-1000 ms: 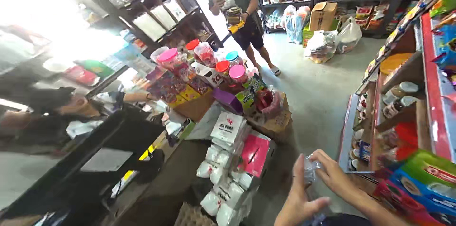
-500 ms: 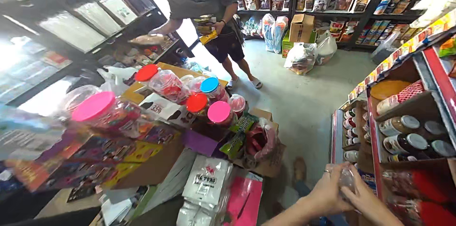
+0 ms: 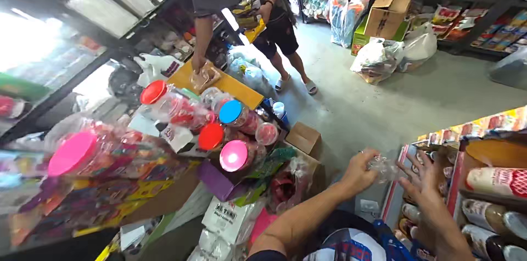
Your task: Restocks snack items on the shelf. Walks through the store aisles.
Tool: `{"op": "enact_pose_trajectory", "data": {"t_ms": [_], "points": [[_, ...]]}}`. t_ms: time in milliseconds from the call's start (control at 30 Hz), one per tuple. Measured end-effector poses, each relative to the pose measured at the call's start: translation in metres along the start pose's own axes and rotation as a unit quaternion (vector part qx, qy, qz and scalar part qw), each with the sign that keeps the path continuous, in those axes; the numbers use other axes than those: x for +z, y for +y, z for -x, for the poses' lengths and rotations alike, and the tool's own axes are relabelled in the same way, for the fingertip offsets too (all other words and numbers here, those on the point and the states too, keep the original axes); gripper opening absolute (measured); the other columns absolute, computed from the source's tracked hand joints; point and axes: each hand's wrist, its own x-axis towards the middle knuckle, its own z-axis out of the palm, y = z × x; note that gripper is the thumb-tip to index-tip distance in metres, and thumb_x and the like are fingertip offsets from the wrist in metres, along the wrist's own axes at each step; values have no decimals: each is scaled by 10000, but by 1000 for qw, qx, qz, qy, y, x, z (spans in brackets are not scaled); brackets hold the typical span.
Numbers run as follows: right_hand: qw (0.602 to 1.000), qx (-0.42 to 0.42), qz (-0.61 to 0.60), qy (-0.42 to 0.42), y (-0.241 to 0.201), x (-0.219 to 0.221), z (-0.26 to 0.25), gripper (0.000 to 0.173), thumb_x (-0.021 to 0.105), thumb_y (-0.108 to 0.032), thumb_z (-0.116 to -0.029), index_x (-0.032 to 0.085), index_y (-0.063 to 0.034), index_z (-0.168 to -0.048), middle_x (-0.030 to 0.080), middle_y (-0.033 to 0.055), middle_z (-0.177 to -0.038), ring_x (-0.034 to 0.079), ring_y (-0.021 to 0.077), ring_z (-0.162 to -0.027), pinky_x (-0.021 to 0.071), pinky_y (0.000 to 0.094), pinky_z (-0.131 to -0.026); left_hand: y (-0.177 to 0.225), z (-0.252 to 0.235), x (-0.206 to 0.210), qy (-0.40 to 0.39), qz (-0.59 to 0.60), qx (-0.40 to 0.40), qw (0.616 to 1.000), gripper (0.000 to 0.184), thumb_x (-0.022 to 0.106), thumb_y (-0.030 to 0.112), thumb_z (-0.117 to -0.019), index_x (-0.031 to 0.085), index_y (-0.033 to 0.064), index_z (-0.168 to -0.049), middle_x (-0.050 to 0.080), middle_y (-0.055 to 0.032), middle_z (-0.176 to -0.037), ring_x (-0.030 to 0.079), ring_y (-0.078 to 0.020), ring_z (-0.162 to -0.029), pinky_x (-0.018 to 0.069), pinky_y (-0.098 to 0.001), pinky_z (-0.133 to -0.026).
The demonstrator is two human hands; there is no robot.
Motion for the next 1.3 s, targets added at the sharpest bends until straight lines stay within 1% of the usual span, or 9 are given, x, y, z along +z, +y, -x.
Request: {"op": "enact_pose_trajectory", "data": {"t_ms": [200, 333, 433, 533, 733, 867, 1000, 1133, 1300], "points": [[979, -27, 115, -168, -22, 1, -120, 1021, 900, -294, -745, 356, 18, -1551, 459, 253, -1521, 481, 335, -1395, 402, 471, -1171, -21, -107, 6, 13, 220, -273, 936, 342, 403, 34, -979, 497, -50, -1298, 657, -14, -926, 641, -25, -780, 567, -243, -738], [958, 44, 214, -183, -36, -17, -213, 1030, 906, -260, -750, 341, -76, -1591, 377, 294, -1568, 387, 494, -1427, 279, 672, -1165, -37, -207, 4, 30, 288, -375, 881, 350, 242, 129, -1071, 563, 102, -936, 629, 52, -651, 619, -28, -570, 542, -215, -551], [965, 39, 219, -139, -51, -46, -273, 1091, 901, -243, -747, 268, -124, -1627, 256, 262, -1648, 336, 474, -1472, 264, 647, -1185, -36, -291, 8, -55, 307, -380, 871, 411, 175, 136, -1050, 564, 125, -918, 661, 51, -672, 651, -30, -608, 565, -224, -586], [975, -12, 217, -36, -51, -89, -317, 1149, 906, -220, -710, 233, -83, -1631, 402, 248, -1576, 407, 426, -1443, 297, 591, -1196, -29, -376, 25, -182, 269, -380, 866, 377, 199, 130, -1058, 567, 118, -974, 679, 57, -728, 666, -27, -676, 579, -234, -645], [968, -11, 201, 150, -42, -162, -398, 760, 870, -152, -720, 574, -40, -1411, 577, 220, -1423, 505, 424, -1355, 367, 598, -1147, -18, -530, 79, -380, 172, -380, 825, 321, 256, 97, -1058, 569, 125, -990, 665, 80, -754, 647, -11, -703, 562, -228, -681], [969, 30, 205, 135, -35, -230, -476, 712, 858, -151, -765, 570, -14, -1402, 563, 228, -1444, 466, 412, -1410, 217, 639, -1218, -38, -621, 113, -380, 215, -421, 795, 260, 298, 74, -1001, 550, 131, -1037, 695, 55, -825, 684, -52, -778, 586, -269, -743], [971, 72, 181, 142, -35, -296, -541, 679, 838, -167, -806, 563, 11, -1401, 559, 235, -1445, 461, 398, -1416, 138, 631, -1241, -48, -701, 146, -384, 290, -425, 767, 161, 515, 250, -911, 649, 185, -973, 744, 24, -880, 719, -96, -832, 602, -317, -758], [957, 88, 166, 223, -22, -356, -576, 671, 834, -194, -804, 570, 38, -1376, 574, 281, -1392, 498, 469, -1349, 198, 649, -1219, -37, -771, 198, -462, 290, -418, 727, 675, 791, 667, -719, 664, 183, -1171, 755, -1, -1060, 724, -145, -988, 605, -370, -858], [920, 158, 154, 323, 2, -455, -614, 600, 792, -154, -843, 568, 76, -1350, 548, 311, -1395, 504, 491, -1318, 366, 623, -1126, -43, -861, 308, -575, 187, -448, 658, 602, 631, 514, -953, 462, 112, -1367, 719, -41, -1123, 708, -175, -997, 596, -378, -874]]}}
